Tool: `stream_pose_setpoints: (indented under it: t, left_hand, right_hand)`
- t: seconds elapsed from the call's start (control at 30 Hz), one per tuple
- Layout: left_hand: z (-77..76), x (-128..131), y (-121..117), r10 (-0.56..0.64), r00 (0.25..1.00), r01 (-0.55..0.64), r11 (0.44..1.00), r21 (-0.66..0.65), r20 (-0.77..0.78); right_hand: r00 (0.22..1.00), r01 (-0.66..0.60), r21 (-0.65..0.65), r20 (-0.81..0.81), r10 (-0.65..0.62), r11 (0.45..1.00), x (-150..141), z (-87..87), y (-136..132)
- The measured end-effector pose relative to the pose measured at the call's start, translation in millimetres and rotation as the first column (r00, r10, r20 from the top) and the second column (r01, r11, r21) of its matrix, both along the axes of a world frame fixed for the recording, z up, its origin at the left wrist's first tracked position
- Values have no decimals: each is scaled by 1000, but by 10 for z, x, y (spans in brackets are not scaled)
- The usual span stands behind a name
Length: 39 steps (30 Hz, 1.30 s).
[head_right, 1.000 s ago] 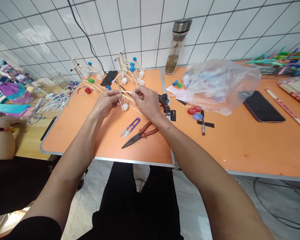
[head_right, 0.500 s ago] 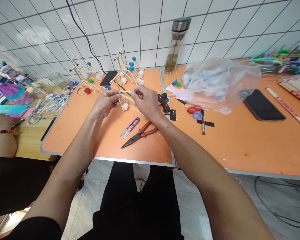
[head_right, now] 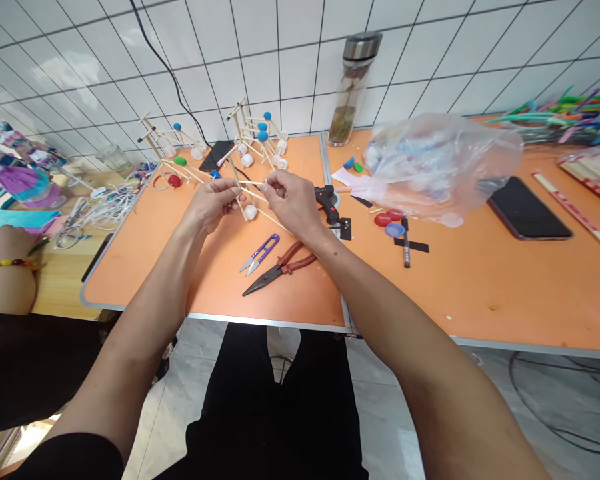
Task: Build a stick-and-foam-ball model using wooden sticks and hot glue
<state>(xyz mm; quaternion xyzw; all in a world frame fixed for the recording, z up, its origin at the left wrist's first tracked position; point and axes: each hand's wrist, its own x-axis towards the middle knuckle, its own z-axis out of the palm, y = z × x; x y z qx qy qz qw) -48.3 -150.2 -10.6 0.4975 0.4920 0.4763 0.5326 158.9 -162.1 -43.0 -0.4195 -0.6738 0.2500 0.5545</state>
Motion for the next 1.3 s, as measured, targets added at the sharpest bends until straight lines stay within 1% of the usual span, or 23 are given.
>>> stream_pose_setpoints:
  t: [0.13,0.27,0.5,0.67,0.97,1.3]
  left_hand:
    - [29,10,-20,13,1000,-13,1000,-4,-14]
    - [52,11,-30,18,1000,-18,1000,-3,-22]
    - [28,-6,-8,-5,1000,5,1000,10,-15]
    - [39,3,-14,-6,999,6,1000,0,-32]
    - [41,5,-28,-2,999,2,1000,5,-45]
    - [24,-6,-10,-10,1000,10,1000,13,-29]
  right_hand:
    - [1000,-3,-8,11,3,1000,10,-9,15]
    - [999,-21,-3,45,21,1000,29,17,-8]
    - [997,-30,34,77,28,999,59,11,19]
    - [998,-15,20,64,14,1000,55,-2,43]
    - [997,-45,2,63,44,999,96,-16,62]
    - [997,-37,-13,73,38,999,86,36,22]
